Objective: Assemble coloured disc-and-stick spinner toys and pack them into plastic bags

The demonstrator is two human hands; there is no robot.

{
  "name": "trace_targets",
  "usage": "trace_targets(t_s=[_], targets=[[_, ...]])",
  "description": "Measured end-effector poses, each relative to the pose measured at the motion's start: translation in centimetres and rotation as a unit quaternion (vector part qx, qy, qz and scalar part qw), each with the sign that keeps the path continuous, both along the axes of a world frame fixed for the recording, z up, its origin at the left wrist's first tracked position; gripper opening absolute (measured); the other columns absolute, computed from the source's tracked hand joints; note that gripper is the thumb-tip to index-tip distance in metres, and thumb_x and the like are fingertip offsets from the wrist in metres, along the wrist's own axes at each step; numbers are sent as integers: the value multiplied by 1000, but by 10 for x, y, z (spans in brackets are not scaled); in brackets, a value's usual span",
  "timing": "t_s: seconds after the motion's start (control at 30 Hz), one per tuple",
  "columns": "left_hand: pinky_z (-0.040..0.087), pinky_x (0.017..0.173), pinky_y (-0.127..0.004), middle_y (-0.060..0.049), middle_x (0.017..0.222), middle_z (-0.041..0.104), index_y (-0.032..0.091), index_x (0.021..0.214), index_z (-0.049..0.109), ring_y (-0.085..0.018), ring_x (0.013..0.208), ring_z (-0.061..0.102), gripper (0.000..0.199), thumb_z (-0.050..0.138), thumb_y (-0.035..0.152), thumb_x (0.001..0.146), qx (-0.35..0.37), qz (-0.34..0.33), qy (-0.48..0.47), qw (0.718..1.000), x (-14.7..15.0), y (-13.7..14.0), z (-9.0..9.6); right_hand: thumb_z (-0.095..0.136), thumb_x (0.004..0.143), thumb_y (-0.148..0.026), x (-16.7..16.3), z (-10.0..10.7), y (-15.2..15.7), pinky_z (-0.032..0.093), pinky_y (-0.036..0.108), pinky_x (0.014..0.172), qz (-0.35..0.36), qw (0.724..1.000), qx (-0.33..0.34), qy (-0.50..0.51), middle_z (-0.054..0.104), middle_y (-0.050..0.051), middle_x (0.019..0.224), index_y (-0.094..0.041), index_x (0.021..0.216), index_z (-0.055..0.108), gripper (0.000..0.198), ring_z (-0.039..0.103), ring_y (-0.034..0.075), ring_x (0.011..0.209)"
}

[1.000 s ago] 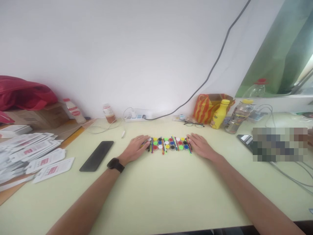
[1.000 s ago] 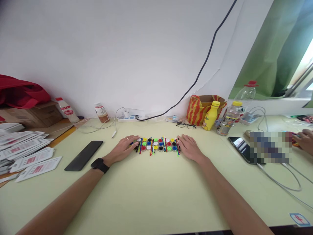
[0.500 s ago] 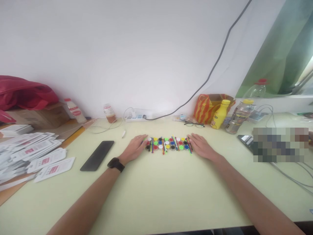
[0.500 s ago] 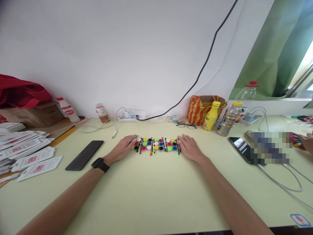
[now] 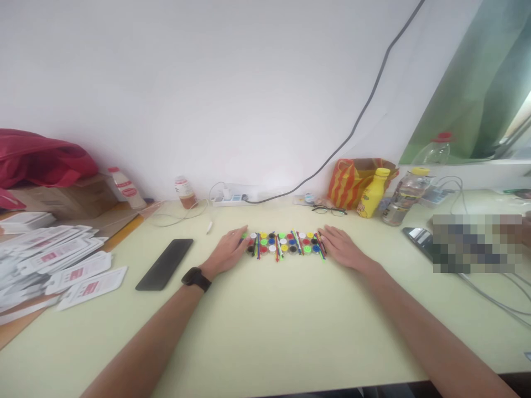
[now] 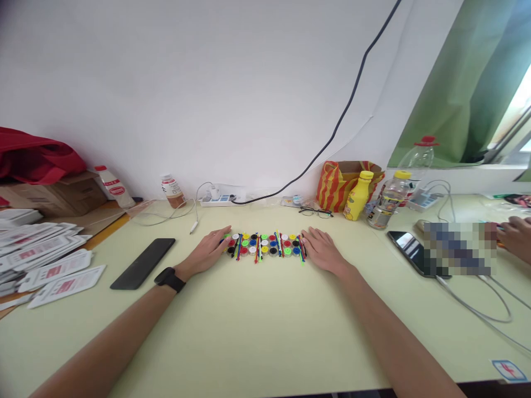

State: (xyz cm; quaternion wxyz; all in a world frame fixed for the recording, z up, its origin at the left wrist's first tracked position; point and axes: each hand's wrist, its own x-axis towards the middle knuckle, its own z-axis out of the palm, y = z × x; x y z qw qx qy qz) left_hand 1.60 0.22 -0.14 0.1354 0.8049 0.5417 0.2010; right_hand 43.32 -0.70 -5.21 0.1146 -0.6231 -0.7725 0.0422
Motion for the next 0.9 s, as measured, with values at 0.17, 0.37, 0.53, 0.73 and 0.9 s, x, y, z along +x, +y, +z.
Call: trace_targets(t_s=[0.17, 0.37, 0.53, 0.73, 0.9], targets=[[33, 122, -49, -11, 151, 56, 20, 150, 53, -31, 144, 45, 65, 27, 61, 107, 10, -9, 12, 1000, -1, 2, -1, 10, 109, -53, 1, -1, 0, 29, 50, 127, 8, 1000, 6, -5, 37, 6, 167, -27, 160, 43, 67, 32, 28, 156], [34, 121, -50, -11, 150, 58, 23, 149, 54, -31, 142, 47, 64, 30, 64, 106, 18, -10, 0, 1000, -2, 4, -4, 12, 109, -51, 1, 1, 0, 28, 50, 127, 8, 1000, 3, -3, 37, 6, 168, -26, 160, 44, 65, 31, 28, 156], [31, 122, -50, -12, 152, 55, 21, 150, 53, -30, 144, 45, 63, 28, 61, 108, 8, -10, -2, 1000, -3, 3, -4, 12, 109, -51, -1, 3, -3, 27, 51, 127, 8, 1000, -3, 14, 35, 8, 168, -24, 160, 44, 66, 30, 28, 156], [30, 124, -50, -10, 154, 54, 23, 151, 52, -30, 146, 43, 60, 30, 58, 109, 9, -7, -15, 1000, -6, 3, -6, 14, 108, -52, -5, 0, -10, 31, 53, 125, -11, 998, 31, 57, 43, 10, 164, -20, 165, 30, 67, 38, 29, 152], [31, 124, -48, -7, 156, 53, 26, 155, 48, -29, 148, 41, 56, 29, 54, 110, -3, -2, -17, 1000, -7, -3, 0, 18, 108, -50, -11, -5, -15, 32, 53, 125, -21, 993, 65, 96, 49, 13, 159, -18, 167, 20, 67, 44, 30, 148]])
